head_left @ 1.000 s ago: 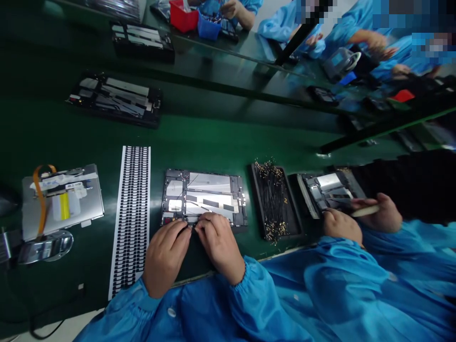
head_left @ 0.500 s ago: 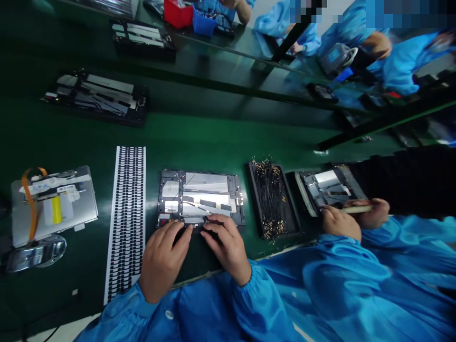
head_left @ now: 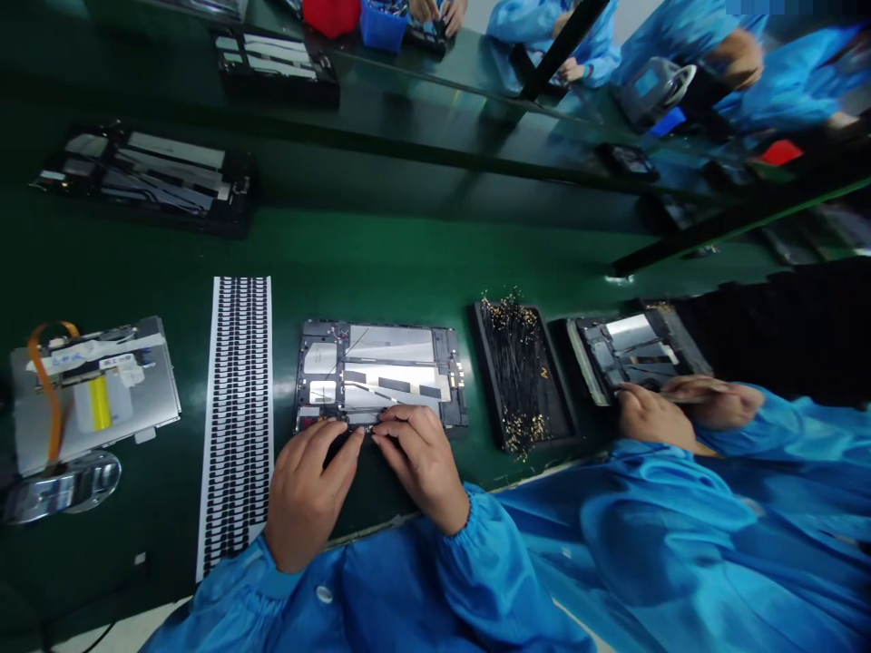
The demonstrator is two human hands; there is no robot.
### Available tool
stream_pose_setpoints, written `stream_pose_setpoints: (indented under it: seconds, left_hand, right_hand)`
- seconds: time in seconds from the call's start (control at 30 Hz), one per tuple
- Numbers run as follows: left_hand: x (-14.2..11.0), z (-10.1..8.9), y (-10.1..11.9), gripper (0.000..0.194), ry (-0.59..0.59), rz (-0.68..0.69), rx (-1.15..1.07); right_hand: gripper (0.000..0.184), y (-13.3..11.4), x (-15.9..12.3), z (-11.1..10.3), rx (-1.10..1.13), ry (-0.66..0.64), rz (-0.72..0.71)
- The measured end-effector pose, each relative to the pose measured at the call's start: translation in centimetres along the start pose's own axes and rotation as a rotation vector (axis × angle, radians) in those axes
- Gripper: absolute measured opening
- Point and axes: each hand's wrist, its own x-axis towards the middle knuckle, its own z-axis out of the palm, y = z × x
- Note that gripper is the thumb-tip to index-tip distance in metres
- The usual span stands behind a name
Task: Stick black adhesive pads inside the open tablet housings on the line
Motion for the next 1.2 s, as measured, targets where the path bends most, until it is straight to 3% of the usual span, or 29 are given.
stream_pose_setpoints:
  seconds: [0.33,0.87,1.07,1.2]
  left_hand:
    - [0.1,-0.2,0.0,0.033,-0.008,0.022,-0.009]
    - [-0.1,-0.3,0.1,0.032,-0.019,0.051,0.023]
    - [0.1,-0.2,0.1,0.031,-0.017,0.056,0.013]
    - [-0.1,0.0,0.0,0.029,-0.002,0.028,-0.043]
  right_hand:
    - [0.01,0.0,0.1,-0.1,-0.061,0.005,-0.075]
    - [0.014,0.1,0.0,-0.1,-0.048,0.0,-0.061]
    - [0.023,0.1,-0.5,0.1,-0.114,-0.017,-0.107]
    - [0.031,0.2,-0.9,0.0,-0.051,0.048,-0.126]
